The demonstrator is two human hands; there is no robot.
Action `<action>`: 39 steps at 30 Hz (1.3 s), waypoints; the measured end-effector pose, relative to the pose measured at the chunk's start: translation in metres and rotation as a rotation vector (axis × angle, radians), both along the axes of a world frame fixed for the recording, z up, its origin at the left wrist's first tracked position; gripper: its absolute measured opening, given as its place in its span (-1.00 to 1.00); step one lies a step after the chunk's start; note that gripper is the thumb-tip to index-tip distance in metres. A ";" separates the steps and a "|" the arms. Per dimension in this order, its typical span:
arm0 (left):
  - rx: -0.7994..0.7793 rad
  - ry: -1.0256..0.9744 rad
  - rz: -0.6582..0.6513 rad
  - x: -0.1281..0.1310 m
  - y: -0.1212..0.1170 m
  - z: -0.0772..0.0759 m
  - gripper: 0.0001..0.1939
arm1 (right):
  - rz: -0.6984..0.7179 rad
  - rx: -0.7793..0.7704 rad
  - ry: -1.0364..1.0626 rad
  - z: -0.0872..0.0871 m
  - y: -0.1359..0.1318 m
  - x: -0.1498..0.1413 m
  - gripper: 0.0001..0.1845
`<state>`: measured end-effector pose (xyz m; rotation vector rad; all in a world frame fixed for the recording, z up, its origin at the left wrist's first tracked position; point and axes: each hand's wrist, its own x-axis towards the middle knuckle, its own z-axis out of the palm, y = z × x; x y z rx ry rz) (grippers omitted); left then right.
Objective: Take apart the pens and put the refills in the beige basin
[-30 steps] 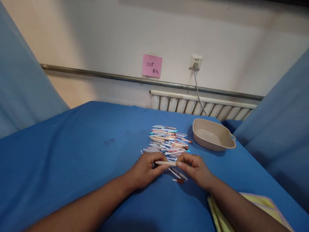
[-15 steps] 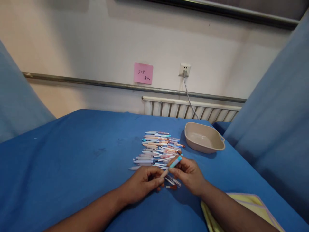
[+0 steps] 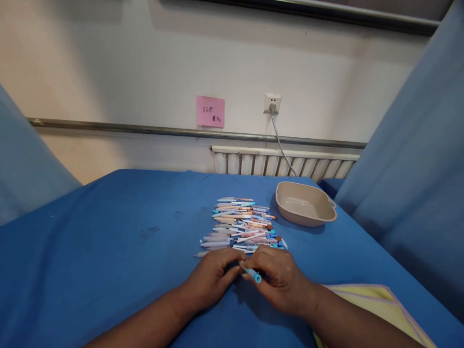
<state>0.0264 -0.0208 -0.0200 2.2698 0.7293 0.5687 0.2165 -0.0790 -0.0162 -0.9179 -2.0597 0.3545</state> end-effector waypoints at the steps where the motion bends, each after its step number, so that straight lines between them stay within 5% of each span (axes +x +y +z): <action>1: 0.003 0.005 0.000 0.000 0.000 0.000 -0.83 | 0.006 0.014 -0.012 0.000 0.000 0.000 -0.85; 21: 0.010 0.004 -0.096 0.000 -0.008 0.005 -0.79 | -0.081 0.108 -0.235 -0.003 -0.001 0.000 -0.91; 29: 0.053 -0.003 -0.120 -0.001 -0.009 0.007 -0.80 | -0.046 0.057 -0.172 -0.003 0.000 0.001 -0.92; 32: 0.029 -0.032 -0.029 -0.003 -0.004 0.012 -0.79 | -0.080 -0.083 0.037 0.002 0.007 0.011 -0.80; 35: -0.066 -0.094 0.102 -0.004 0.004 0.012 -0.74 | -0.277 -0.154 0.271 0.003 0.022 0.030 -0.78; 39: -0.298 -0.277 0.228 -0.002 0.012 0.008 -0.71 | -0.424 -0.226 0.293 -0.003 0.041 0.050 -0.70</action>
